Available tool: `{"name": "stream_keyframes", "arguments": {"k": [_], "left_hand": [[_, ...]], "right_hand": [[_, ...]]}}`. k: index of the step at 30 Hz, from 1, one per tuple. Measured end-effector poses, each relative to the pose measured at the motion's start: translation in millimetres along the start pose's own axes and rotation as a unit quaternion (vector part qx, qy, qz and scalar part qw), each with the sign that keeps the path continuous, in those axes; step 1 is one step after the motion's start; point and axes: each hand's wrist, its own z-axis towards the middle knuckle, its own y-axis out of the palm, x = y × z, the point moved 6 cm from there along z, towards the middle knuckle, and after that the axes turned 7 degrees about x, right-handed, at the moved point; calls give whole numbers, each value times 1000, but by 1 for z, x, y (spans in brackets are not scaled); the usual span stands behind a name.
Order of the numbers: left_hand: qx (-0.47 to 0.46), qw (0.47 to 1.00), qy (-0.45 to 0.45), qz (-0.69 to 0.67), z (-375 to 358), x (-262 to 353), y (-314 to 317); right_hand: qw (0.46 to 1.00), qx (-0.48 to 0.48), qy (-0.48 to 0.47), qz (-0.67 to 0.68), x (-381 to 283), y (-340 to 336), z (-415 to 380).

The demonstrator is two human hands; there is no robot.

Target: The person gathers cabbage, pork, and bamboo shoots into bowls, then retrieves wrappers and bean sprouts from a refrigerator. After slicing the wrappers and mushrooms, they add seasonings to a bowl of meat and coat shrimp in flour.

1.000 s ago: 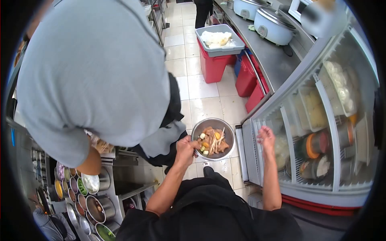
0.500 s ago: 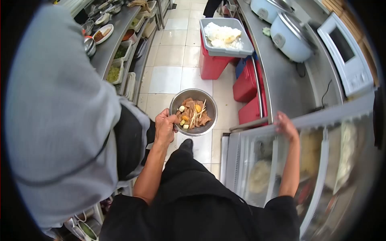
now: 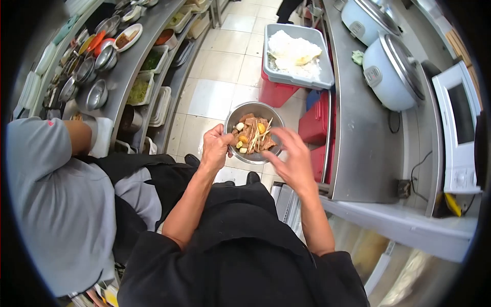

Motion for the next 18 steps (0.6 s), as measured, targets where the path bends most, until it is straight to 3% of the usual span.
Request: {"name": "stream_keyframes", "arguments": {"k": [2,4,5,12,16,18], "left_hand": [[33,999,8,-13,-1,6,1],[67,997,18,-33,-4,6,-2],[82,995,21,-44,-8,2,-5],[189,975,60,-102,-38,-2,-33],[254,958,70,-113,-65,-14,-47],[281,949,83,-116,-81,-24,-56]], "right_hand": [[997,-19,-67,-28,-14,17,23],[990,-131,-16,-56,-10,40,37],[987,-150,-35,-45,-9,47,42],[970,-197,-126,66,-8,83,44],[960,-173,-216,38,-15,96,27],[951,-206,-221,67,-17,102,19]]}}
